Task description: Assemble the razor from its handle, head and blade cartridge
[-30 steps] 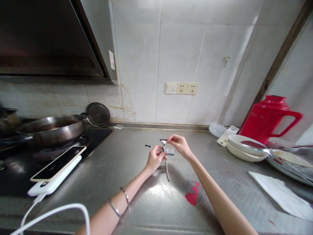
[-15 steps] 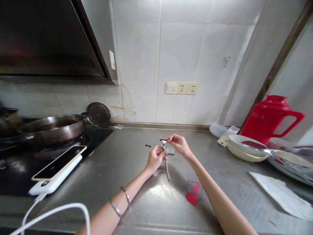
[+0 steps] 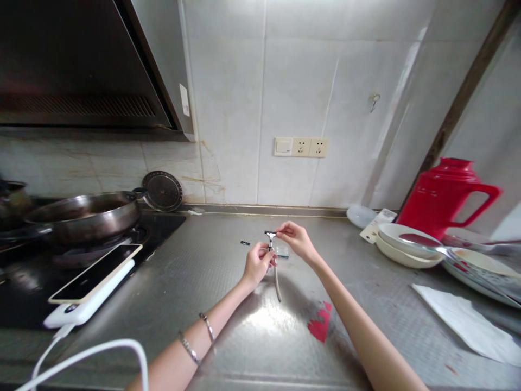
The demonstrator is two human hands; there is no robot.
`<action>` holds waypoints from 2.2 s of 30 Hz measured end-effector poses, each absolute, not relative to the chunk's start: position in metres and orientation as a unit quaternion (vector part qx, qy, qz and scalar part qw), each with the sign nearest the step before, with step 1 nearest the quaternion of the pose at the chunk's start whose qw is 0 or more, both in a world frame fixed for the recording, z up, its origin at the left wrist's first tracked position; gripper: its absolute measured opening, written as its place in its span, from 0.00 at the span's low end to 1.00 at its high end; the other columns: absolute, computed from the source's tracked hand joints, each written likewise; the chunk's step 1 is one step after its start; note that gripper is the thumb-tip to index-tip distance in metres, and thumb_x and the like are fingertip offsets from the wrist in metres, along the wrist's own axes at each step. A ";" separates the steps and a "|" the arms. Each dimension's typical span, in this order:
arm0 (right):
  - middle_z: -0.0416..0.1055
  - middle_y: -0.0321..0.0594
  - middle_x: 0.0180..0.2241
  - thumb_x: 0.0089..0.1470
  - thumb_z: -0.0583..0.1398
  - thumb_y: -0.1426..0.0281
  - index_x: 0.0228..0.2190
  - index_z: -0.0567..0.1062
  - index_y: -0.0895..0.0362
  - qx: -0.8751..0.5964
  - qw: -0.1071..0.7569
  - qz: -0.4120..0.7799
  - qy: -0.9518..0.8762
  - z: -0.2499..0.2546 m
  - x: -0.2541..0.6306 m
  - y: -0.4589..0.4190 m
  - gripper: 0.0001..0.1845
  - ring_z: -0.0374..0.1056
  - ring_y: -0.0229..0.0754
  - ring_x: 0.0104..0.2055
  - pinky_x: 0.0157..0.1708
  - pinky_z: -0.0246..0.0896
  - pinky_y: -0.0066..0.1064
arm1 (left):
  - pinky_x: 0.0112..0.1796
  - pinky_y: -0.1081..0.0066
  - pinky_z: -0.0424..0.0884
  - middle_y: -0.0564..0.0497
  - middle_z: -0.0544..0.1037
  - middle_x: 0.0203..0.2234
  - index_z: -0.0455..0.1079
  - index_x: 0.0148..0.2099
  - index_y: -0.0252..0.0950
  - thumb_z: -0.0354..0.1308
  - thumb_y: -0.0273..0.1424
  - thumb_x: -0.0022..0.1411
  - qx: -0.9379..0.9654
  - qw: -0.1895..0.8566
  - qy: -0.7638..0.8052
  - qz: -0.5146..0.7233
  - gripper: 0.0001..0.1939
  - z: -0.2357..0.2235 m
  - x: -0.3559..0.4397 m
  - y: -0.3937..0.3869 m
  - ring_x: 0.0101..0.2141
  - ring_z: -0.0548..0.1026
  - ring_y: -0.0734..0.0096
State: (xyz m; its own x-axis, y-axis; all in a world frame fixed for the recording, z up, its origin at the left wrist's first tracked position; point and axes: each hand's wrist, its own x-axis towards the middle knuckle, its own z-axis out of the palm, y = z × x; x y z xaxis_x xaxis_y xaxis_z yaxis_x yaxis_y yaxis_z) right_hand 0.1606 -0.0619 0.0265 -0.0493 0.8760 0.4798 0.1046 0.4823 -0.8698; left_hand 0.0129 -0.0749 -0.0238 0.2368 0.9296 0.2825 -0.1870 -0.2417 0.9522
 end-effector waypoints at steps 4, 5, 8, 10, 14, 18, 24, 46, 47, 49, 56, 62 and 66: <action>0.72 0.38 0.28 0.37 0.66 0.58 0.27 0.69 0.56 -0.385 0.576 0.348 -0.631 0.028 0.160 -0.064 0.18 0.69 0.41 0.33 0.37 0.65 0.34 | 0.22 0.75 0.64 0.51 0.76 0.23 0.61 0.35 0.35 0.59 0.37 0.52 0.577 0.535 0.318 0.528 0.13 -0.023 0.013 -0.075 0.21 0.74 0.71; 0.73 0.38 0.28 0.37 0.66 0.59 0.28 0.70 0.56 -0.385 0.577 0.352 -0.628 0.029 0.160 -0.064 0.18 0.69 0.41 0.33 0.37 0.65 0.34 | 0.22 0.75 0.64 0.51 0.76 0.24 0.62 0.35 0.35 0.59 0.37 0.52 0.574 0.538 0.320 0.528 0.13 -0.022 0.013 -0.076 0.21 0.74 0.71; 0.74 0.40 0.31 0.39 0.65 0.59 0.32 0.71 0.57 -0.389 0.583 0.359 -0.616 0.029 0.160 -0.065 0.19 0.70 0.40 0.34 0.37 0.65 0.33 | 0.25 0.74 0.66 0.49 0.77 0.26 0.63 0.37 0.35 0.59 0.37 0.52 0.564 0.543 0.321 0.533 0.13 -0.021 0.013 -0.075 0.24 0.75 0.69; 0.74 0.42 0.32 0.41 0.64 0.58 0.33 0.71 0.58 -0.401 0.592 0.361 -0.599 0.028 0.161 -0.064 0.19 0.70 0.39 0.32 0.35 0.65 0.32 | 0.28 0.73 0.67 0.47 0.78 0.28 0.64 0.38 0.34 0.58 0.37 0.53 0.560 0.539 0.323 0.540 0.13 -0.021 0.012 -0.072 0.26 0.76 0.68; 0.72 0.38 0.26 0.42 0.61 0.55 0.28 0.70 0.59 -0.453 0.589 0.342 -0.576 0.025 0.164 -0.060 0.19 0.66 0.35 0.24 0.24 0.63 0.27 | 0.35 0.69 0.69 0.46 0.78 0.31 0.67 0.38 0.34 0.55 0.39 0.56 0.557 0.494 0.342 0.574 0.14 -0.021 0.004 -0.059 0.31 0.77 0.65; 0.64 0.32 0.16 0.46 0.58 0.55 0.22 0.68 0.58 -0.496 0.501 0.334 -0.625 0.024 0.159 -0.063 0.18 0.57 0.30 0.15 0.14 0.54 0.22 | 0.46 0.64 0.65 0.44 0.79 0.34 0.69 0.39 0.33 0.53 0.39 0.58 0.564 0.460 0.338 0.596 0.15 -0.017 -0.006 -0.045 0.40 0.75 0.61; 0.65 0.31 0.15 0.51 0.54 0.56 0.25 0.68 0.59 -0.469 0.333 0.402 -0.713 0.024 0.139 -0.078 0.17 0.53 0.28 0.11 0.10 0.47 0.21 | 0.47 0.63 0.64 0.40 0.78 0.37 0.69 0.42 0.32 0.53 0.43 0.57 0.545 0.532 0.304 0.572 0.19 -0.008 -0.013 -0.044 0.44 0.74 0.58; 0.52 0.33 0.10 0.43 0.54 0.69 0.08 0.58 0.56 -0.639 0.235 0.187 -0.708 -0.006 0.113 -0.082 0.18 0.50 0.32 0.16 0.18 0.40 0.27 | 0.31 0.68 0.66 0.45 0.77 0.22 0.69 0.26 0.33 0.49 0.40 0.53 0.508 0.445 0.442 0.591 0.16 -0.008 -0.034 -0.022 0.26 0.75 0.66; 0.55 0.35 0.11 0.43 0.54 0.70 0.08 0.60 0.57 -0.647 0.219 0.181 -0.708 -0.007 0.112 -0.083 0.16 0.52 0.33 0.16 0.18 0.41 0.27 | 0.31 0.69 0.66 0.45 0.77 0.22 0.69 0.26 0.33 0.49 0.40 0.53 0.507 0.444 0.443 0.592 0.16 -0.007 -0.035 -0.022 0.26 0.75 0.66; 0.61 0.39 0.13 0.42 0.54 0.71 0.11 0.65 0.58 -0.660 0.192 0.166 -0.707 -0.009 0.111 -0.084 0.13 0.57 0.35 0.18 0.19 0.44 0.27 | 0.31 0.69 0.66 0.45 0.77 0.21 0.69 0.25 0.33 0.48 0.39 0.53 0.507 0.444 0.443 0.591 0.15 -0.007 -0.034 -0.023 0.25 0.75 0.67; 0.72 0.50 0.22 0.45 0.54 0.68 0.22 0.75 0.61 -0.684 0.138 0.143 -0.702 -0.013 0.112 -0.085 0.12 0.67 0.42 0.24 0.20 0.49 0.28 | 0.31 0.69 0.66 0.45 0.77 0.21 0.68 0.25 0.33 0.46 0.38 0.54 0.506 0.441 0.457 0.583 0.17 -0.009 -0.032 -0.023 0.25 0.74 0.67; 0.74 0.53 0.28 0.46 0.54 0.66 0.31 0.76 0.62 -0.700 0.111 0.127 -0.694 -0.011 0.113 -0.085 0.16 0.71 0.48 0.30 0.23 0.55 0.29 | 0.31 0.69 0.66 0.44 0.77 0.21 0.68 0.25 0.32 0.45 0.40 0.54 0.516 0.430 0.464 0.578 0.18 -0.012 -0.033 -0.021 0.25 0.75 0.67; 0.74 0.54 0.31 0.46 0.53 0.66 0.33 0.76 0.62 -0.705 0.091 0.113 -0.695 -0.009 0.112 -0.088 0.18 0.71 0.50 0.33 0.26 0.58 0.30 | 0.31 0.69 0.67 0.43 0.78 0.23 0.68 0.26 0.32 0.43 0.40 0.54 0.530 0.424 0.477 0.558 0.19 -0.012 -0.033 -0.021 0.27 0.76 0.66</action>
State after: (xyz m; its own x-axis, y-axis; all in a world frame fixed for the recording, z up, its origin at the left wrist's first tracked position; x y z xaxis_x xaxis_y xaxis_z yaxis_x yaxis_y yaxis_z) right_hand 0.1116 -0.0884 -0.0092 0.0098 0.9994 -0.0322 0.9581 -0.0186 -0.2858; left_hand -0.0327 -0.0207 -0.0120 -0.0793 0.9792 0.1869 0.0329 -0.1848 0.9822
